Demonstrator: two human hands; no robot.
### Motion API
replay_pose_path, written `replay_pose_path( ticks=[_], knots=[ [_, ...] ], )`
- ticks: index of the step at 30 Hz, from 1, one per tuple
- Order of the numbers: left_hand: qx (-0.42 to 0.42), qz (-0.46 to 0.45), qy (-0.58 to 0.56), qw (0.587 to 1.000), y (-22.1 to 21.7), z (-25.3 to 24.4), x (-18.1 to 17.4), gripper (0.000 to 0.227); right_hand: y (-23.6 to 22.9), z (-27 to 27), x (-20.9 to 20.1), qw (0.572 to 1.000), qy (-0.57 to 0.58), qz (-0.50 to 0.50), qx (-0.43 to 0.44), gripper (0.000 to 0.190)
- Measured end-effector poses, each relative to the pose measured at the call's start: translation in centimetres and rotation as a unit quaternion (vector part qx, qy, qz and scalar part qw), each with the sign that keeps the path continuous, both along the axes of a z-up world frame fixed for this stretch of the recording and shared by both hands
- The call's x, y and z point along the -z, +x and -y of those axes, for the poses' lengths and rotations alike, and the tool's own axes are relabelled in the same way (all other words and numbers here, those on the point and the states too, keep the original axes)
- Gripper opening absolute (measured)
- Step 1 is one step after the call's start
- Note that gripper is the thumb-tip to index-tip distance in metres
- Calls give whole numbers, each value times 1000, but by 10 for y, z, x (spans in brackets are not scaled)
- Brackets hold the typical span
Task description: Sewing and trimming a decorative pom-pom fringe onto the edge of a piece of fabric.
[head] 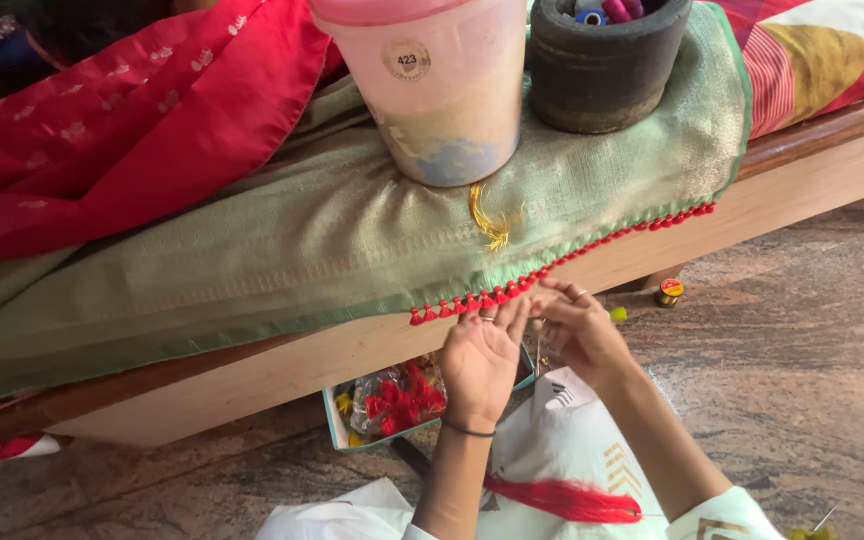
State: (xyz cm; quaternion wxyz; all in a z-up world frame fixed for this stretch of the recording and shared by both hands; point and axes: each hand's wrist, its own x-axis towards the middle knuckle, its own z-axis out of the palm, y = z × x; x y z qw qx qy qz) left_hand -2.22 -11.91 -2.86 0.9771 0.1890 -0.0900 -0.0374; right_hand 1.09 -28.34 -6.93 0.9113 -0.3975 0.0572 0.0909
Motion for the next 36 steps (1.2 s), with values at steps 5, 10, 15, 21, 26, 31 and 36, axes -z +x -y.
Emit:
replay_pose_path(
  ticks=[5,10,15,21,26,31,36],
  knots=[
    [121,-3,-167,979,-13,-3,-10,65,-1,15,-20,988,147,0,38,19],
    [129,12,-178,976,-14,-7,-17,68,2,24,-28,976,210,-3,65,8],
    [83,38,-207,974,-11,-38,-17,54,10,34,-20,968,242,-2,70,12],
    [33,19,-160,986,-8,-91,-11,55,11,18,-24,964,238,-45,107,7],
    [71,25,-132,988,-4,-102,-6,52,22,-14,3,958,278,17,70,10],
    [-13,-24,75,997,12,-94,35,26,4,-77,-22,982,189,8,20,10],
    [-123,-13,297,947,6,-102,8,17,-1,-98,1,992,127,-8,11,12]
  ],
)
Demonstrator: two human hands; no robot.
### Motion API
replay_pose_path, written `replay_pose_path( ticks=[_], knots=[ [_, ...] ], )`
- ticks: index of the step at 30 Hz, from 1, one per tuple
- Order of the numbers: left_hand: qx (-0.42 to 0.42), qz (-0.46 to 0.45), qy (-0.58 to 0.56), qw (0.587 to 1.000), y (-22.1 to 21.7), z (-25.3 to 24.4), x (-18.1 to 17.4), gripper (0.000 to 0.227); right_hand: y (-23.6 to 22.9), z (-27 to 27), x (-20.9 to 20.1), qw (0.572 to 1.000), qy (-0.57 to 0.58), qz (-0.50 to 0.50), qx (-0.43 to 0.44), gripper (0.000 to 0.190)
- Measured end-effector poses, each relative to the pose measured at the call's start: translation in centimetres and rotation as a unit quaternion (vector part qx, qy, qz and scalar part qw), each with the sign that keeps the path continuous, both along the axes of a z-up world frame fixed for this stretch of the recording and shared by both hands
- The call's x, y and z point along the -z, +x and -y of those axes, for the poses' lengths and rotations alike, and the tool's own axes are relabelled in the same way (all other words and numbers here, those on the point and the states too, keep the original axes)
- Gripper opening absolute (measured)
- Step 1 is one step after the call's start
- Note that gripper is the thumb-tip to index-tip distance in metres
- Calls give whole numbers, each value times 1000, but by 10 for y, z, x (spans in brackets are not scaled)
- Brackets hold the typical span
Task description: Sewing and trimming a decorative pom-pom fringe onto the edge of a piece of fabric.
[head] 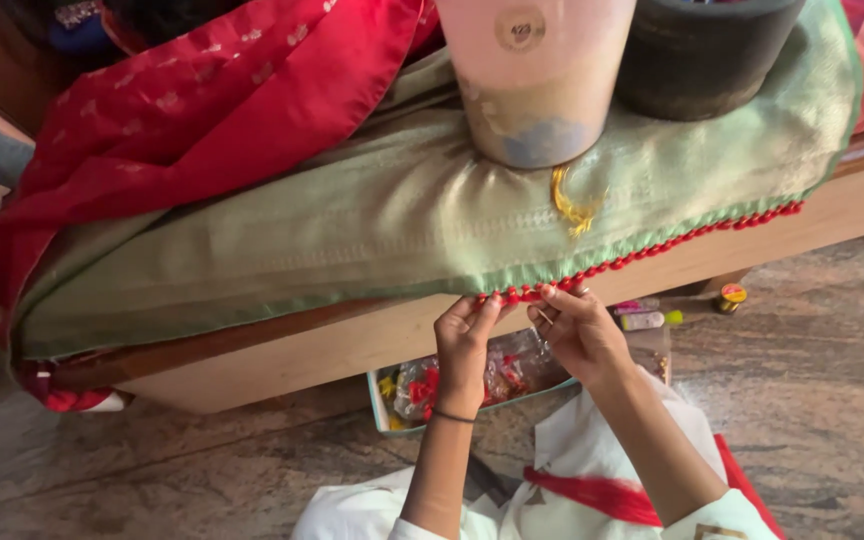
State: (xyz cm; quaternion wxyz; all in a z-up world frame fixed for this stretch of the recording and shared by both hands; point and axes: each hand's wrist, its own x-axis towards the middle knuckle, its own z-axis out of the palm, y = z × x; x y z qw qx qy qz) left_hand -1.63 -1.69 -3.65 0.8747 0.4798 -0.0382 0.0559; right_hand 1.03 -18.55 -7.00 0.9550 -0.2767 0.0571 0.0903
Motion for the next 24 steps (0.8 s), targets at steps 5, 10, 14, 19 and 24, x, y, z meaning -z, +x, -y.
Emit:
replay_pose_path(
  ticks=[5,10,14,19,24],
  knots=[
    [11,3,43,999,5,-7,4,16,-9,-9,20,999,-41,2,-9,21],
    [10,11,62,998,9,-6,17,12,-18,-20,1,999,-32,-27,-20,23],
    [-13,-46,-58,997,10,-17,16,13,-11,-21,-6,1000,16,-11,-14,25],
    [-26,-52,23,998,10,-30,16,16,0,-33,2,1000,19,-7,-14,20],
    [-24,-57,76,995,10,-28,3,17,0,-48,-14,999,-41,-30,-21,11]
  ],
)
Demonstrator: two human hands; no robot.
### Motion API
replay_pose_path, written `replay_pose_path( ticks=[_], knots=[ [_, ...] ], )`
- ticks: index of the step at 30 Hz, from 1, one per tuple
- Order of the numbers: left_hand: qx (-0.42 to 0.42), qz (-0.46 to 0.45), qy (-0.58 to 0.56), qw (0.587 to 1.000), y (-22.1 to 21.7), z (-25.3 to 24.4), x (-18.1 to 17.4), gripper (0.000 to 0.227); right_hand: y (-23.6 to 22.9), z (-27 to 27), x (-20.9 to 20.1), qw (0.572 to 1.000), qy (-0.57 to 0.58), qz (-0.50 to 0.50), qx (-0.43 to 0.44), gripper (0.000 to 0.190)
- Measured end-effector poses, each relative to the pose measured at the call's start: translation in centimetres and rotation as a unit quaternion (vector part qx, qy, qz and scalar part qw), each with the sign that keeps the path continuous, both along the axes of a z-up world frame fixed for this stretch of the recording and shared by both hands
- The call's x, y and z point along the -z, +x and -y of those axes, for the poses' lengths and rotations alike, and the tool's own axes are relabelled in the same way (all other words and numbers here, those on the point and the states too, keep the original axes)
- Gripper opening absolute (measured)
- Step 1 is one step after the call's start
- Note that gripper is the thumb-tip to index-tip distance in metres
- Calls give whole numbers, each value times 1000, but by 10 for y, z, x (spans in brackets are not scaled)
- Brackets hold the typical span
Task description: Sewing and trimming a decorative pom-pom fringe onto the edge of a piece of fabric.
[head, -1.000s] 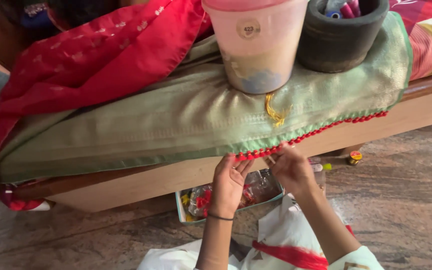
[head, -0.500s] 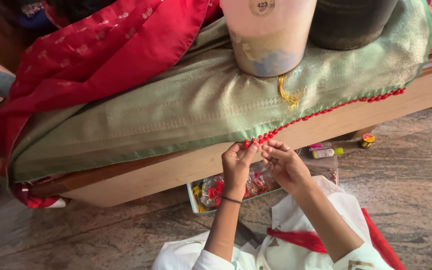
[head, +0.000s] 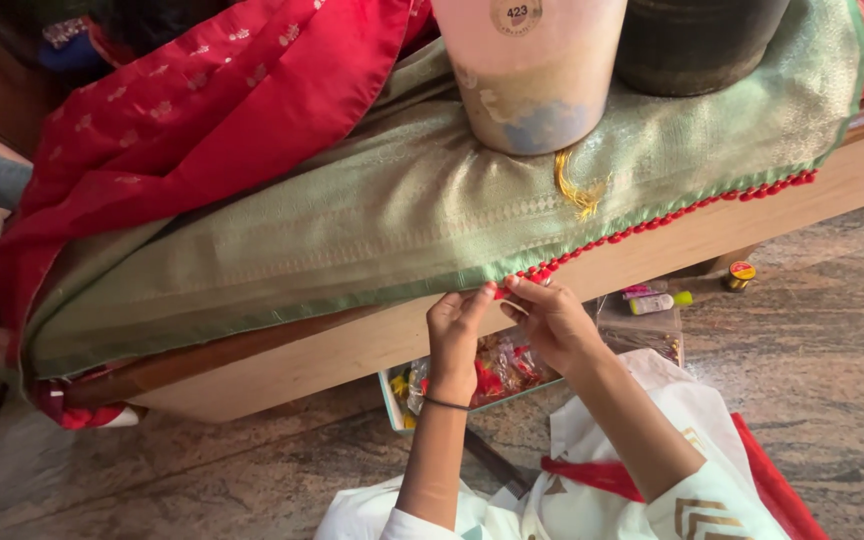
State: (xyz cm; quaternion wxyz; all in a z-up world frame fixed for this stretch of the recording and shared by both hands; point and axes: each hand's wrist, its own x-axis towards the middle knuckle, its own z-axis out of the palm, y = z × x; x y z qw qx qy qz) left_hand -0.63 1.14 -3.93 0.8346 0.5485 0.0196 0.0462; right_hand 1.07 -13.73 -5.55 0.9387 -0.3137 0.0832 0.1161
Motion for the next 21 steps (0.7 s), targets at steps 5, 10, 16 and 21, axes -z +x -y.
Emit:
replay_pose_path(
  ticks=[5,10,16,21],
  knots=[
    [43,41,7,998,4,10,11,13,9,11,19,992,-77,98,22,11],
    [-21,37,-36,998,-2,36,24,15,8,20,28,988,-101,112,19,8],
    [-20,47,-150,987,10,41,49,22,-8,26,10,997,-36,74,7,11],
    [140,10,-396,907,-1,25,14,29,-11,38,13,999,18,49,-1,16]
  ],
)
